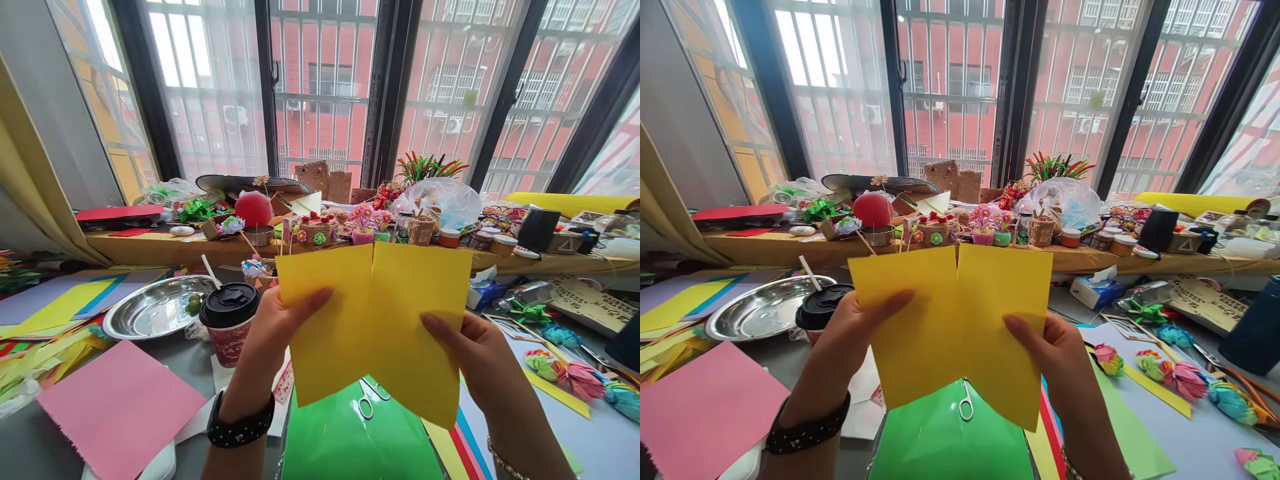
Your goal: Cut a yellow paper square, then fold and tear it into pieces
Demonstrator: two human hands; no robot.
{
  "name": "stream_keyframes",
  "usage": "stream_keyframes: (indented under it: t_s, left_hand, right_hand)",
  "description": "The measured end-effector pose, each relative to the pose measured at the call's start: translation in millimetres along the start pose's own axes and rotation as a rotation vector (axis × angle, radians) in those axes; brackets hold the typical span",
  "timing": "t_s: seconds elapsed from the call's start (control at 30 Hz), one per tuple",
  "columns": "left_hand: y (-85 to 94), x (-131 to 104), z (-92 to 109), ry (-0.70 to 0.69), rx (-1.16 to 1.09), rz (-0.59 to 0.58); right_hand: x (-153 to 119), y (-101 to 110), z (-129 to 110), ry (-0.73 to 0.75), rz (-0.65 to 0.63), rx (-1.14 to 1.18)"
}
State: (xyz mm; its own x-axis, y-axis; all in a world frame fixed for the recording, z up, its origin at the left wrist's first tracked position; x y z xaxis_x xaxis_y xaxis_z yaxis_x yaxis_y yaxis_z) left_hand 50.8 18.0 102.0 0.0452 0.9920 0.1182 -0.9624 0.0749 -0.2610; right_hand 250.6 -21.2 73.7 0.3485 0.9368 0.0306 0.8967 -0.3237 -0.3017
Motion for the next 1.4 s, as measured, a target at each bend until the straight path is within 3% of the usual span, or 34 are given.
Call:
stream_keyframes:
  t_s: [0.23,0.33,0.53,0.83,1.4]
  left_hand:
    - [-1.8,4,-6,0.077,-0.003,-0.154]
    - [-3.6,5,-8,0.057,0.048,-0.13]
    - [-1.3,11,-13,-0.026,0.155,-0.082]
    - [-2.2,7,-10,-0.066,0.251,-0.059]
    - [1.1,8,-8,0.039,0.138,-0.016]
  right_hand:
    - [3,7,0,-0.064,-0.098,0.075]
    - [2,9,-2,-0.096,-0.142,0.045]
    - [3,1,0,-0.051,-0.082,0.027]
    - [3,-2,5,-0.04,-0.107,0.04]
    - [-2,-4,1,-0.122,-0.091,0.092]
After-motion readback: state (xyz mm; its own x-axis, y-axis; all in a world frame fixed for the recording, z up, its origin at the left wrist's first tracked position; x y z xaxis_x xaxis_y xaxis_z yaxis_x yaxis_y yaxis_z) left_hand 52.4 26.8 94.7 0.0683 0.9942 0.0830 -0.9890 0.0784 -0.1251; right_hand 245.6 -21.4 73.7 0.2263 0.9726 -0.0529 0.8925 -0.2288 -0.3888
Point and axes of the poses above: each hand's wrist, its own x-axis towards the middle knuckle, its own y-axis out of the back of the hand, z = x × y, the point moved 1 cm from there along x, towards the middle knuckle, and after that the axes turned 2 degrees about y, right-handed, at the moved point
